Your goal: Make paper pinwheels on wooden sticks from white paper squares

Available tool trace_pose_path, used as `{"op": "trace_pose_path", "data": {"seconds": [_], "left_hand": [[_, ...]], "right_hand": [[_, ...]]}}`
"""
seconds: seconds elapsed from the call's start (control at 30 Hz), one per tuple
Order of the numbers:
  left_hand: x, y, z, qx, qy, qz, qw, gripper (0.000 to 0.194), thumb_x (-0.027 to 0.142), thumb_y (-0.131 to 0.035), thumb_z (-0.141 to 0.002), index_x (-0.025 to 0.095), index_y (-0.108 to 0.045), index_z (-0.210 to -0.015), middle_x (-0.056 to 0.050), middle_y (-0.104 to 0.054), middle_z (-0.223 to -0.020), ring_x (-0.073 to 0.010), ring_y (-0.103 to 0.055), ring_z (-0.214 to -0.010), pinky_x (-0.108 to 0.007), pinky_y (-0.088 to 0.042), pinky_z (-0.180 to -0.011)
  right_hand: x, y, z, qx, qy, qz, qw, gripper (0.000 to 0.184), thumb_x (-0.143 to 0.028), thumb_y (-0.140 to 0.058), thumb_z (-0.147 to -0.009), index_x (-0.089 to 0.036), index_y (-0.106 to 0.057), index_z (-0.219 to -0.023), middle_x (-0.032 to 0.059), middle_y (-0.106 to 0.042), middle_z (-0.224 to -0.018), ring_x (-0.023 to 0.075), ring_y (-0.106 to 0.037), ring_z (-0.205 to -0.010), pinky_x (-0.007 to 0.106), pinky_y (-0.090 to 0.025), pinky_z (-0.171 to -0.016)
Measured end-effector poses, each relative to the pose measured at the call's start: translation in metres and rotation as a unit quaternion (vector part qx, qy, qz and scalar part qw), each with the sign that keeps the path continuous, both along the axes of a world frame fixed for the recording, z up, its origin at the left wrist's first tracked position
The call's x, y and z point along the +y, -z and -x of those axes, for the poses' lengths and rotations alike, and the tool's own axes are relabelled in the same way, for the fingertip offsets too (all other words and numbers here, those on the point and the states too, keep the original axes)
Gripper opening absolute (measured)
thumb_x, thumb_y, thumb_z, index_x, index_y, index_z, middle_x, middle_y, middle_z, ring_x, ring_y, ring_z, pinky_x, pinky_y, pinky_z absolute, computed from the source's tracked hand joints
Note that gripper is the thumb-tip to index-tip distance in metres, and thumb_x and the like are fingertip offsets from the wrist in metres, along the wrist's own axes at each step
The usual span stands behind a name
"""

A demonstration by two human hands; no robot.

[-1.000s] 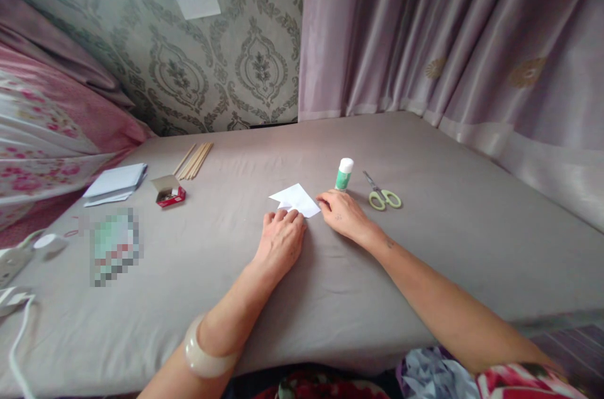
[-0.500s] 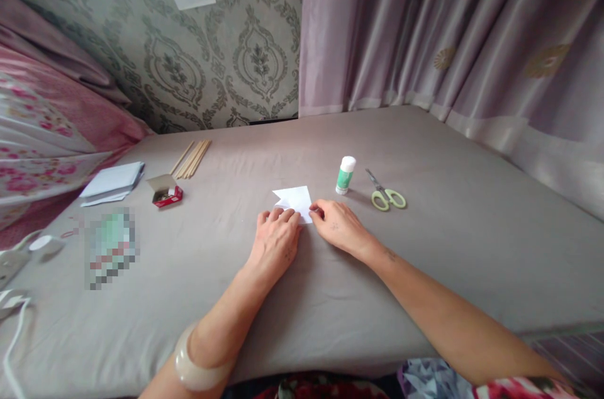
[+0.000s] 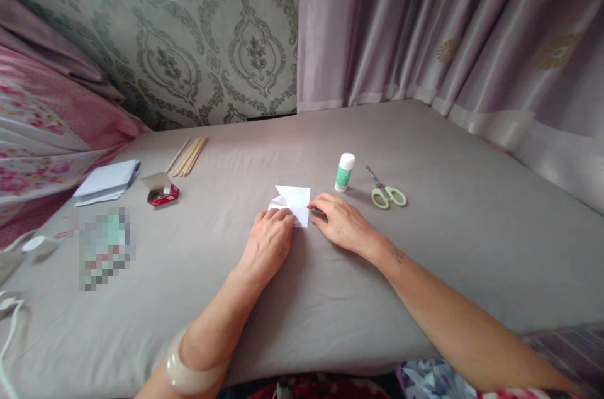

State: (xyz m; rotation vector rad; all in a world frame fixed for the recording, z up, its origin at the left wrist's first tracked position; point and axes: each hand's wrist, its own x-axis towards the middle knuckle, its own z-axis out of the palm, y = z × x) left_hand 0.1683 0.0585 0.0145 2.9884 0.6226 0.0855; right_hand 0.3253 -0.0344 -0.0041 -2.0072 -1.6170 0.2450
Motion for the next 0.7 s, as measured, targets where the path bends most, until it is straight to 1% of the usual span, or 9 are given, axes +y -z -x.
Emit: {"op": "trace_pose_path", "data": {"seconds": [0.1,0.2,0.27,0.37,0.47,0.57,0.7], "left_hand": [[0.002,0.002,0.001,-0.007,0.008,-0.004,1.000,0.027,0.015,-0.037,-0.094,0.016,-0.064,-0.099,-0.009,-0.067,-0.106,-0.0232,-0.060,-0.103,-0.037,-0.043,-0.090],[0.004,0.004,0.003,-0.015,0.016,-0.004,1.000,0.026,0.013,-0.039,-0.093,0.016,-0.064,-0.100,-0.009,-0.067,-0.105,-0.0226,-0.061,-0.100,-0.036,-0.045,-0.091],[0.005,0.004,0.004,-0.020,0.020,0.003,1.000,0.026,0.013,-0.039,-0.092,0.016,-0.064,-0.100,-0.009,-0.067,-0.104,-0.0219,-0.062,-0.099,-0.035,-0.046,-0.091],[0.007,0.003,0.005,-0.027,0.021,0.017,0.999,0.027,0.012,-0.039,-0.092,0.016,-0.064,-0.101,-0.009,-0.067,-0.105,-0.0213,-0.061,-0.102,-0.034,-0.046,-0.093],[0.011,0.003,0.007,-0.037,0.028,0.020,0.999,0.029,0.011,-0.038,-0.091,0.016,-0.064,-0.102,-0.009,-0.067,-0.107,-0.0212,-0.060,-0.104,-0.034,-0.046,-0.093],[0.013,0.004,0.008,-0.038,0.028,-0.001,0.999,0.030,0.012,-0.039,-0.090,0.018,-0.065,-0.103,-0.009,-0.067,-0.107,-0.0238,-0.058,-0.105,-0.038,-0.046,-0.089],[0.015,0.003,0.009,-0.028,0.013,-0.002,1.000,0.034,0.009,-0.038,-0.089,0.018,-0.065,-0.107,-0.010,-0.068,-0.109,-0.0248,-0.058,-0.104,-0.039,-0.045,-0.085]], "right_hand": [[0.001,0.002,-0.003,-0.032,-0.037,-0.001,0.999,0.021,-0.016,-0.061,-0.087,-0.017,-0.066,-0.107,0.0086,-0.066,-0.106,0.0203,-0.059,-0.105,0.030,-0.045,-0.086],[0.002,0.002,-0.007,-0.078,-0.085,-0.008,0.993,0.018,-0.018,-0.058,-0.090,-0.019,-0.067,-0.105,0.0071,-0.065,-0.106,0.0186,-0.060,-0.099,0.027,-0.044,-0.077],[0.002,0.002,-0.010,-0.112,-0.116,-0.014,0.987,0.017,-0.020,-0.055,-0.092,-0.020,-0.068,-0.102,0.0063,-0.064,-0.105,0.0170,-0.059,-0.094,0.026,-0.041,-0.071],[0.003,0.002,-0.013,-0.138,-0.144,-0.021,0.980,0.016,-0.021,-0.054,-0.093,-0.022,-0.069,-0.098,0.0048,-0.064,-0.103,0.0152,-0.058,-0.089,0.025,-0.038,-0.067],[0.005,0.004,-0.012,-0.135,-0.154,-0.026,0.978,0.016,-0.023,-0.055,-0.092,-0.023,-0.070,-0.097,0.0038,-0.064,-0.104,0.0151,-0.057,-0.090,0.024,-0.037,-0.069],[0.006,0.005,-0.008,-0.108,-0.160,-0.027,0.981,0.017,-0.025,-0.054,-0.093,-0.023,-0.070,-0.098,0.0038,-0.064,-0.105,0.0154,-0.058,-0.093,0.025,-0.040,-0.073],[0.004,0.002,-0.009,-0.065,-0.165,-0.024,0.984,0.020,-0.022,-0.055,-0.092,-0.024,-0.068,-0.106,0.0038,-0.063,-0.112,0.0145,-0.061,-0.093,0.025,-0.044,-0.077]]}}
